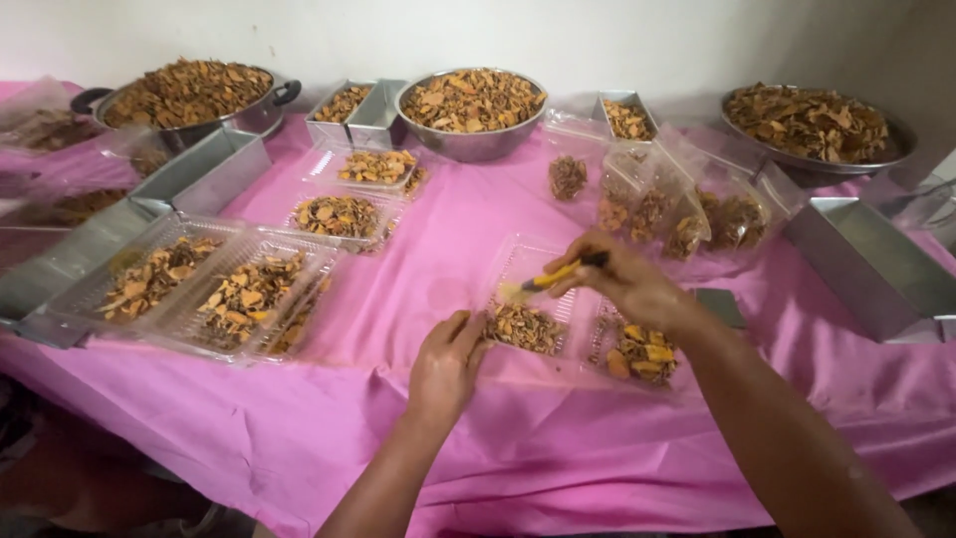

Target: The person packages dried tea ingredients into plastic containers and bags by hand, using a brush to clean and arrange them.

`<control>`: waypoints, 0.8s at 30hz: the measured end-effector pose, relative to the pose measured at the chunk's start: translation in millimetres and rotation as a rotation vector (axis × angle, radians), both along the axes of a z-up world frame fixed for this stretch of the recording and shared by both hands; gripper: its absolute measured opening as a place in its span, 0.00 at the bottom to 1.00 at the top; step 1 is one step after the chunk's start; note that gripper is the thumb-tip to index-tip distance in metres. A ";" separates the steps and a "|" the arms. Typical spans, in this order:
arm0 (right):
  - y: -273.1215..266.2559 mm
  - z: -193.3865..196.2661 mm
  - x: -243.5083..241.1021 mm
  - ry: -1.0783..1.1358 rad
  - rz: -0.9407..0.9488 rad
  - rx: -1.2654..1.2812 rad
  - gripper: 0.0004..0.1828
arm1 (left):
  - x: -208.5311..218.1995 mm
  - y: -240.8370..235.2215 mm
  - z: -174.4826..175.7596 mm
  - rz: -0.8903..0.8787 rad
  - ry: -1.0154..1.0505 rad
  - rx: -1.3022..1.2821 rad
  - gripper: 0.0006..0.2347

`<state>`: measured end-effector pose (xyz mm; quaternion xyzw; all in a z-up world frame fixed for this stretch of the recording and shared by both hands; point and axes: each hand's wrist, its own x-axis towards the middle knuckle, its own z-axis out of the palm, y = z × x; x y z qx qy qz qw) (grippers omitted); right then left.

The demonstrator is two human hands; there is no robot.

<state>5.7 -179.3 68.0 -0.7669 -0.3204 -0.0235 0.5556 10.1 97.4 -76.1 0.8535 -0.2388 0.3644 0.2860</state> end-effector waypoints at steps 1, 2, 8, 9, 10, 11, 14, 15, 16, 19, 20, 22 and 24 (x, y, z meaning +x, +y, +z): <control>-5.6 -3.0 3.8 0.004 -0.003 0.000 0.11 | -3.8 -0.7 3.0 -0.003 0.004 0.000 0.15; -11.7 -5.8 7.3 -0.027 -0.052 0.035 0.11 | -7.8 -1.7 6.3 0.002 -0.001 -0.012 0.16; 12.5 -2.2 -11.1 -0.058 -0.309 -0.203 0.10 | -10.0 -14.0 -4.7 0.086 -0.045 0.040 0.18; 21.2 3.5 -16.6 -0.012 -0.353 -0.343 0.10 | -8.2 -15.5 -8.3 0.152 -0.053 0.091 0.18; 22.7 5.9 -17.8 -0.016 -0.354 -0.345 0.10 | -6.4 -17.2 -4.9 0.152 -0.057 0.089 0.18; 25.7 5.1 -20.9 0.016 -0.288 -0.251 0.10 | -8.1 -17.0 -4.1 0.180 -0.053 0.115 0.18; 33.4 17.8 -27.9 0.027 -0.291 -0.257 0.10 | -14.5 -18.0 1.2 0.222 -0.052 0.153 0.16; 34.4 25.5 -30.0 -0.004 -0.364 -0.359 0.12 | -15.9 -20.2 4.1 0.233 -0.064 0.161 0.14; 35.1 18.6 -27.6 0.001 -0.367 -0.360 0.12 | -20.1 -18.4 5.5 0.229 -0.060 0.161 0.14; 42.2 12.7 -31.0 -0.009 -0.355 -0.383 0.10 | -29.7 -8.4 14.7 0.222 -0.060 0.195 0.11; 47.4 17.4 -41.5 -0.033 -0.324 -0.362 0.10 | -34.3 -2.8 17.6 0.222 -0.051 0.204 0.10; 57.2 34.2 -58.5 -0.060 -0.286 -0.345 0.10 | -44.1 9.7 28.0 0.231 -0.043 0.209 0.09; 65.4 54.4 -76.1 0.267 -0.453 -0.419 0.12 | -57.5 24.5 42.2 0.137 -0.083 0.183 0.05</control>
